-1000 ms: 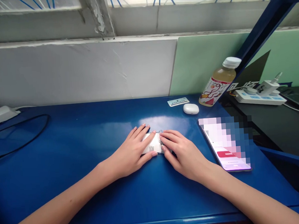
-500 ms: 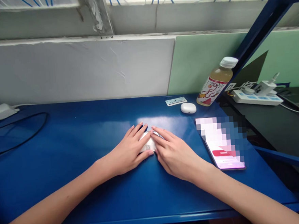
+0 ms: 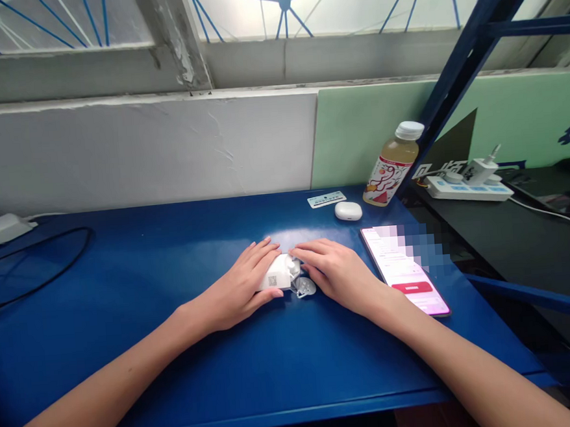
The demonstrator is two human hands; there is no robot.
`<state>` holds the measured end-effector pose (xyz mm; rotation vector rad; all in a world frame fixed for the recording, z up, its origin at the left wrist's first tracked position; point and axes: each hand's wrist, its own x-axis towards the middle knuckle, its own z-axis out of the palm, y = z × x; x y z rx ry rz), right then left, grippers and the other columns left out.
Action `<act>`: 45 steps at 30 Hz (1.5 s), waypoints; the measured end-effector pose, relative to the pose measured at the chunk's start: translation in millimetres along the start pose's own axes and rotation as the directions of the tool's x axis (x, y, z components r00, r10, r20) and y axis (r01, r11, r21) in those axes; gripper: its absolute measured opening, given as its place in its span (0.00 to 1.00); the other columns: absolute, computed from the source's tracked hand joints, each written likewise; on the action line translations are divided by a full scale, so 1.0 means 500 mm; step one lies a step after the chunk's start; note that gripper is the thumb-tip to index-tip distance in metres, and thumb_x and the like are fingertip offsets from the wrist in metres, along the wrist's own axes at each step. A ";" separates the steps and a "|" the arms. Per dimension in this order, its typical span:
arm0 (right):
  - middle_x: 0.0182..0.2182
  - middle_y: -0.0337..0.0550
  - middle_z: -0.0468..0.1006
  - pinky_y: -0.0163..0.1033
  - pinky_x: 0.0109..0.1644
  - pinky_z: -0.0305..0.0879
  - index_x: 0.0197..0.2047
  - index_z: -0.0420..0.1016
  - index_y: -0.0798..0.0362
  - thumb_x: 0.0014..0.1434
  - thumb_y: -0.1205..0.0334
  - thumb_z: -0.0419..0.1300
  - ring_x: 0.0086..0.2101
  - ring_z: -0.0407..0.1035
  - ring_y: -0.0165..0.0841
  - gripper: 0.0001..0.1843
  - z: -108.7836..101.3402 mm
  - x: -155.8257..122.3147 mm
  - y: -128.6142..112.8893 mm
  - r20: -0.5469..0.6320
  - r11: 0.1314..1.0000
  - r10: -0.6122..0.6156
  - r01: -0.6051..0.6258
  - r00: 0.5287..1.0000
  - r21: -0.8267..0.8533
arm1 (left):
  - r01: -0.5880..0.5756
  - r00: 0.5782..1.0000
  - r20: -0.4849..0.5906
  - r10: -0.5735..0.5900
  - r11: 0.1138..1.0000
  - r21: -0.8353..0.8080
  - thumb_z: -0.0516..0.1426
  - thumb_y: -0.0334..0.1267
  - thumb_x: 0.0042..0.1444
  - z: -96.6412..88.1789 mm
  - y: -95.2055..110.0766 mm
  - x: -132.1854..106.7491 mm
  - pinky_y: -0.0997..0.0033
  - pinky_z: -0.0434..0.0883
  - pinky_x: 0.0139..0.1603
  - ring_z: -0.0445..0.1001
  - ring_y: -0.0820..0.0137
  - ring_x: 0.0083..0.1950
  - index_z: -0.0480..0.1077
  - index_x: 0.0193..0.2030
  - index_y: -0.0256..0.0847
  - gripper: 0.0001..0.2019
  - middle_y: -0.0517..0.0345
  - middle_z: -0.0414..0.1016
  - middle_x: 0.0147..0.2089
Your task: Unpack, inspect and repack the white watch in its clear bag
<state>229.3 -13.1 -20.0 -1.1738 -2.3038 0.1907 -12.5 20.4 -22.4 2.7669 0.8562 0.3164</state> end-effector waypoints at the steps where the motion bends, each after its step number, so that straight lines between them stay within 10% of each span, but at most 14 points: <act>1: 0.51 0.49 0.79 0.49 0.53 0.73 0.55 0.76 0.51 0.66 0.67 0.53 0.49 0.74 0.41 0.17 -0.006 0.002 -0.002 -0.015 0.999 0.007 -0.006 1.000 0.032 | -0.021 1.000 -0.007 0.021 1.000 -0.016 0.47 0.54 0.68 -0.004 -0.001 0.000 0.47 0.51 0.71 0.48 0.52 0.74 0.54 0.69 0.33 0.31 0.37 0.58 0.70; 11: 0.35 0.43 0.81 0.40 0.35 0.73 0.37 0.82 0.49 0.60 0.58 0.64 0.34 0.75 0.36 0.06 -0.055 0.016 -0.018 -0.263 0.867 0.302 -0.149 0.916 0.476 | -0.114 0.969 -0.247 -0.006 0.875 -0.471 0.42 0.51 0.71 -0.052 0.009 -0.006 0.57 0.67 0.61 0.69 0.58 0.62 0.64 0.62 0.39 0.24 0.45 0.69 0.63; 21: 0.30 0.44 0.81 0.39 0.30 0.75 0.37 0.81 0.55 0.59 0.52 0.63 0.29 0.74 0.34 0.13 -0.031 0.022 -0.023 -0.040 0.666 0.504 -0.359 0.863 0.654 | 0.137 0.872 -0.247 -0.422 0.695 -0.706 0.58 0.44 0.63 -0.043 0.019 0.013 0.69 0.76 0.36 0.76 0.68 0.34 0.76 0.38 0.38 0.11 0.58 0.74 0.31; 29: 0.35 0.47 0.81 0.42 0.31 0.78 0.46 0.79 0.54 0.62 0.55 0.59 0.30 0.76 0.36 0.14 -0.003 0.011 0.000 -0.018 0.732 0.491 -0.401 0.871 0.551 | 0.175 0.848 -0.476 -0.234 0.970 -0.166 0.57 0.38 0.63 -0.037 -0.015 0.002 0.72 0.73 0.35 0.76 0.70 0.32 0.74 0.40 0.40 0.06 0.58 0.79 0.34; 34: 0.45 0.51 0.79 0.47 0.43 0.76 0.48 0.78 0.53 0.64 0.57 0.57 0.41 0.76 0.41 0.14 -0.018 0.003 -0.027 -0.122 0.941 0.285 -0.253 0.951 0.226 | 0.172 0.917 -0.374 -0.140 0.984 0.052 0.55 0.34 0.63 -0.036 -0.029 -0.001 0.71 0.72 0.36 0.78 0.67 0.36 0.73 0.35 0.40 0.07 0.56 0.80 0.36; 38: 0.58 0.57 0.72 0.56 0.59 0.67 0.61 0.69 0.55 0.59 0.49 0.63 0.58 0.65 0.51 0.31 -0.019 -0.005 -0.052 0.101 1.000 -0.004 0.001 0.995 0.024 | 0.156 0.948 -0.299 -0.113 0.980 0.123 0.54 0.32 0.62 -0.049 -0.039 -0.002 0.69 0.73 0.38 0.78 0.65 0.40 0.75 0.37 0.40 0.07 0.55 0.80 0.40; 45: 0.68 0.58 0.59 0.58 0.66 0.59 0.70 0.55 0.56 0.63 0.49 0.58 0.67 0.51 0.49 0.37 0.009 -0.015 -0.030 0.173 1.000 -0.010 0.011 0.985 -0.009 | 0.107 0.975 -0.216 -0.061 0.973 0.205 0.51 0.33 0.65 -0.055 -0.051 -0.001 0.68 0.73 0.40 0.78 0.65 0.41 0.76 0.37 0.41 0.12 0.53 0.80 0.41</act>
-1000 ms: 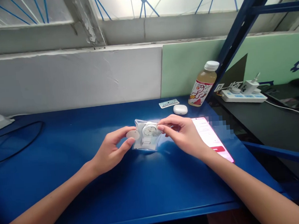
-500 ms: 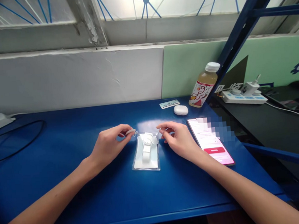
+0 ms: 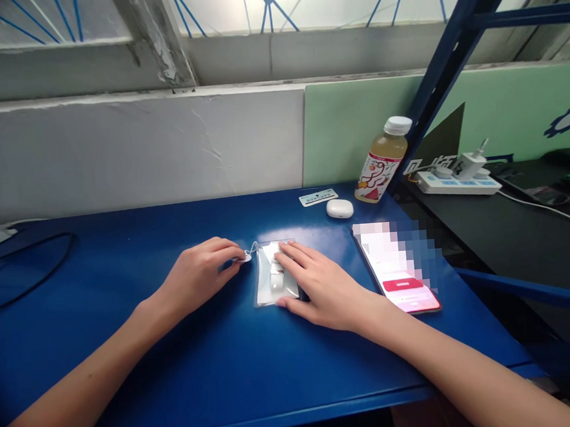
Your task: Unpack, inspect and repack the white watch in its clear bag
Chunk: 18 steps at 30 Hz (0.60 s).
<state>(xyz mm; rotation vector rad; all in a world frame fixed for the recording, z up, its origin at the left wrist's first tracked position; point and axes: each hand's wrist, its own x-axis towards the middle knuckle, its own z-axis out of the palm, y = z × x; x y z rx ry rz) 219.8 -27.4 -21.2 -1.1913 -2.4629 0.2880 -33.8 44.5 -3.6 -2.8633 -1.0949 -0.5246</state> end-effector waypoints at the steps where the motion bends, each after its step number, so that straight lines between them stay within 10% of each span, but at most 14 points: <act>1: 0.68 0.58 0.59 0.57 0.66 0.59 0.70 0.55 0.56 0.63 0.49 0.58 0.67 0.51 0.49 0.37 0.001 0.000 0.004 -0.002 1.000 0.001 -0.001 1.000 0.006 | -0.018 1.000 0.008 0.018 1.000 0.014 0.51 0.33 0.65 0.002 0.000 0.000 0.68 0.73 0.39 0.78 0.65 0.40 0.76 0.37 0.41 0.12 0.53 0.80 0.40; 10: 0.65 0.60 0.63 0.55 0.64 0.62 0.68 0.58 0.57 0.63 0.49 0.58 0.64 0.58 0.48 0.35 -0.006 0.016 0.003 0.000 1.000 -0.005 0.005 1.000 0.017 | -0.149 0.981 0.123 0.148 0.989 0.004 0.53 0.35 0.62 -0.008 0.009 -0.001 0.63 0.71 0.40 0.78 0.61 0.41 0.77 0.41 0.42 0.10 0.52 0.80 0.43; 18: 0.64 0.66 0.63 0.60 0.62 0.62 0.66 0.60 0.60 0.57 0.45 0.63 0.63 0.58 0.56 0.42 -0.026 0.063 0.003 0.065 0.990 -0.005 0.014 0.998 -0.138 | 0.036 0.998 0.058 -0.033 0.998 -0.053 0.49 0.41 0.67 -0.011 0.008 0.002 0.66 0.71 0.37 0.77 0.63 0.37 0.75 0.38 0.39 0.15 0.51 0.78 0.38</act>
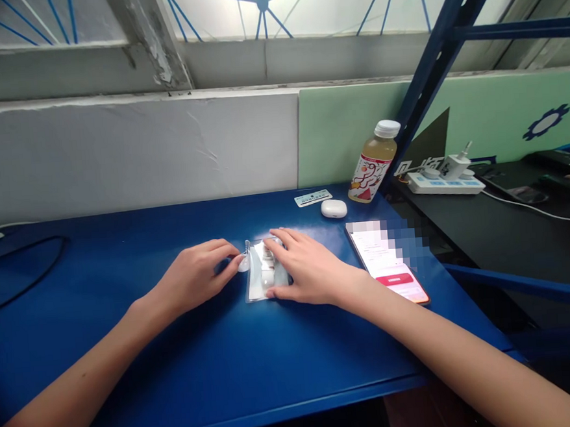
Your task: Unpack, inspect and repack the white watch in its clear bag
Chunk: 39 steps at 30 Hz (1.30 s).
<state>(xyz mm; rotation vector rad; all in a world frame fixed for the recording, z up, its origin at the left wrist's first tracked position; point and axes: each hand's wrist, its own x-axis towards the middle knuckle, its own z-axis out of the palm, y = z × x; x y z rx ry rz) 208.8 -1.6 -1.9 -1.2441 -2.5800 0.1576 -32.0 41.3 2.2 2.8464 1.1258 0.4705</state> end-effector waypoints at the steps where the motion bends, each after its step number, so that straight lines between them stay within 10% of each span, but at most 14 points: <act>1: 0.66 0.69 0.60 0.60 0.64 0.60 0.67 0.58 0.63 0.56 0.42 0.63 0.65 0.54 0.57 0.45 0.002 0.001 0.003 0.003 1.000 0.015 -0.015 1.000 -0.006 | 0.016 1.000 -0.014 -0.017 1.000 -0.018 0.50 0.44 0.67 -0.001 0.001 -0.001 0.65 0.72 0.39 0.77 0.62 0.40 0.74 0.42 0.38 0.14 0.49 0.78 0.42; 8: 0.69 0.71 0.51 0.58 0.67 0.55 0.72 0.46 0.67 0.56 0.35 0.59 0.67 0.49 0.54 0.55 0.035 -0.019 0.023 0.072 0.989 0.086 -0.093 0.994 0.111 | -0.068 0.975 0.204 0.087 0.993 -0.101 0.56 0.66 0.55 0.009 0.012 -0.010 0.51 0.61 0.65 0.56 0.47 0.71 0.48 0.71 0.33 0.48 0.34 0.55 0.71; 29: 0.69 0.62 0.54 0.59 0.67 0.56 0.72 0.48 0.59 0.57 0.36 0.59 0.67 0.49 0.54 0.51 0.003 -0.028 0.043 0.126 0.990 0.059 -0.074 0.990 0.117 | 0.011 0.959 0.280 0.029 0.990 -0.140 0.56 0.66 0.55 0.010 0.018 -0.014 0.49 0.58 0.68 0.52 0.45 0.72 0.48 0.72 0.31 0.49 0.33 0.52 0.72; 34: 0.56 0.60 0.73 0.52 0.52 0.70 0.68 0.59 0.58 0.64 0.46 0.57 0.53 0.70 0.50 0.36 -0.013 -0.031 0.038 0.043 0.996 0.083 -0.084 0.996 0.025 | 0.113 0.934 0.356 -0.021 0.964 -0.239 0.58 0.61 0.55 -0.007 -0.003 -0.015 0.49 0.57 0.69 0.45 0.46 0.74 0.38 0.74 0.32 0.52 0.35 0.40 0.76; 39: 0.37 0.45 0.82 0.44 0.39 0.70 0.64 0.64 0.53 0.64 0.54 0.59 0.37 0.76 0.42 0.28 -0.020 -0.031 0.039 0.057 0.992 0.114 -0.117 0.992 0.052 | 0.156 0.909 0.417 -0.028 0.948 -0.277 0.53 0.47 0.63 -0.020 -0.025 -0.011 0.51 0.57 0.70 0.47 0.51 0.75 0.49 0.72 0.36 0.34 0.42 0.46 0.75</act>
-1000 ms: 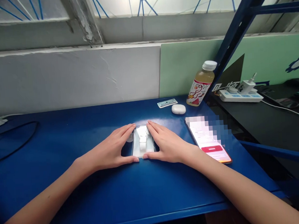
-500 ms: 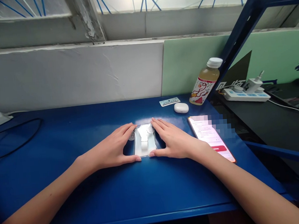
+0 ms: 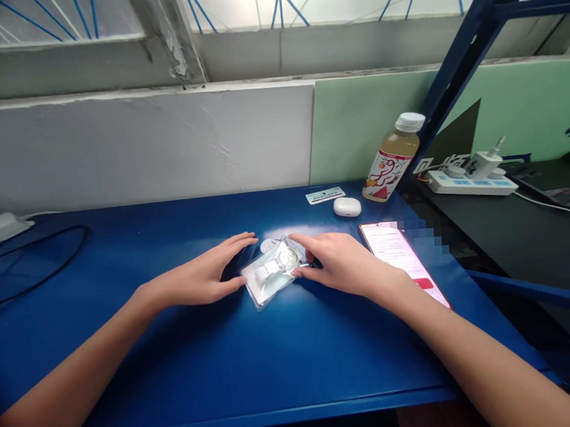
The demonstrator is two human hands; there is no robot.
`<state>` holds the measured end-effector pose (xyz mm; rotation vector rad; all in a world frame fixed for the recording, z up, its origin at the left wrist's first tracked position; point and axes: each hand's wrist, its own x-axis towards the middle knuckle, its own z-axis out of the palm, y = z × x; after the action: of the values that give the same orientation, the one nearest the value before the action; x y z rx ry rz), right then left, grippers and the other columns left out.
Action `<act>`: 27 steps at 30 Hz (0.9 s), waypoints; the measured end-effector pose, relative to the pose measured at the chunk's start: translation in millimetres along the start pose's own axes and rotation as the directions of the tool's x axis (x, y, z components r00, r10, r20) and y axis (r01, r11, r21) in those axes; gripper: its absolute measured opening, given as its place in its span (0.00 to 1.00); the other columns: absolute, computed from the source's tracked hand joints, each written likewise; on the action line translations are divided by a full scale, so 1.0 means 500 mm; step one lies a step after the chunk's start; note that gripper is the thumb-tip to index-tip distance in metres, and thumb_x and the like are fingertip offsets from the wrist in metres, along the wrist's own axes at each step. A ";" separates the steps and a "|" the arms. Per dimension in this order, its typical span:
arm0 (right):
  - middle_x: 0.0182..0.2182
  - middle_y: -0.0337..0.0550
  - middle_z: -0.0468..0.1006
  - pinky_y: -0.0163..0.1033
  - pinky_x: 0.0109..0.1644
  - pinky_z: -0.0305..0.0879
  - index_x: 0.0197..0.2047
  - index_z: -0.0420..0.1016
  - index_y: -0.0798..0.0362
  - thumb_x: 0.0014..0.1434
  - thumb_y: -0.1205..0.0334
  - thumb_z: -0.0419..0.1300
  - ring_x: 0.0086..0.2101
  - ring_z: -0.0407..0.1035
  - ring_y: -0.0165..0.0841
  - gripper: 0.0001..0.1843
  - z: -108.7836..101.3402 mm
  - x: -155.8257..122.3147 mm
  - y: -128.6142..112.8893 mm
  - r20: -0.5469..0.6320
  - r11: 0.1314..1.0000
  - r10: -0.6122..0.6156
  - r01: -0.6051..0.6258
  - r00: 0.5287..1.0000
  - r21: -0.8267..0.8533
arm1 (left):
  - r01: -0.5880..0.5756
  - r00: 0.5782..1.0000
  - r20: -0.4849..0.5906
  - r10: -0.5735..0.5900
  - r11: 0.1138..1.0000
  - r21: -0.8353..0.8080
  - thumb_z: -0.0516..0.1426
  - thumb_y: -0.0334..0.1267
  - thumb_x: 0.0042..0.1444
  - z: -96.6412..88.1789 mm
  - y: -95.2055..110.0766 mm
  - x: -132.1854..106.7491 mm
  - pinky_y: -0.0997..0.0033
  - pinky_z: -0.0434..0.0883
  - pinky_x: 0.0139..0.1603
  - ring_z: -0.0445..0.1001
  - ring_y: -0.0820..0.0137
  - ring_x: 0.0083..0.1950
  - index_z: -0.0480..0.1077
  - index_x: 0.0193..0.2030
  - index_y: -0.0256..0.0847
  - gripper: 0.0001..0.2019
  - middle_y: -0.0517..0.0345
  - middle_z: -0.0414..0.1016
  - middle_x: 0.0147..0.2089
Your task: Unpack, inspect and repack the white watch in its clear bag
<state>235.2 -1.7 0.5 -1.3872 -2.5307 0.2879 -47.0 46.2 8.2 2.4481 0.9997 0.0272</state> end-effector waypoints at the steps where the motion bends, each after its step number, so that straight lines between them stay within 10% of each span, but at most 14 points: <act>1: 0.34 0.42 0.81 0.43 0.38 0.70 0.64 0.64 0.51 0.63 0.56 0.60 0.35 0.76 0.40 0.27 -0.002 0.000 0.002 0.013 1.000 -0.009 0.008 1.000 0.029 | -0.013 1.000 -0.023 0.013 1.000 -0.011 0.51 0.44 0.65 -0.001 0.000 0.001 0.53 0.59 0.69 0.50 0.53 0.74 0.53 0.71 0.37 0.30 0.44 0.50 0.74; 10: 0.60 0.54 0.70 0.51 0.56 0.68 0.64 0.65 0.53 0.58 0.44 0.62 0.56 0.67 0.48 0.36 -0.013 -0.003 0.026 -0.035 0.994 -0.108 0.108 0.993 -0.002 | -0.100 0.989 -0.107 0.106 0.993 0.060 0.62 0.60 0.53 0.023 0.017 0.002 0.52 0.61 0.67 0.54 0.50 0.72 0.59 0.67 0.40 0.40 0.42 0.54 0.72; 27: 0.60 0.56 0.70 0.55 0.58 0.68 0.61 0.70 0.54 0.55 0.42 0.64 0.57 0.67 0.51 0.36 -0.004 -0.004 0.024 0.040 0.995 -0.045 0.041 0.998 0.093 | -0.053 0.985 -0.154 0.078 0.986 0.160 0.61 0.60 0.55 0.021 0.018 0.003 0.49 0.61 0.66 0.53 0.49 0.72 0.66 0.62 0.38 0.35 0.39 0.58 0.71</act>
<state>246.5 3.2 -1.5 -1.3037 -2.5430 0.4238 -37.8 37.1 2.5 2.6555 1.0221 0.1773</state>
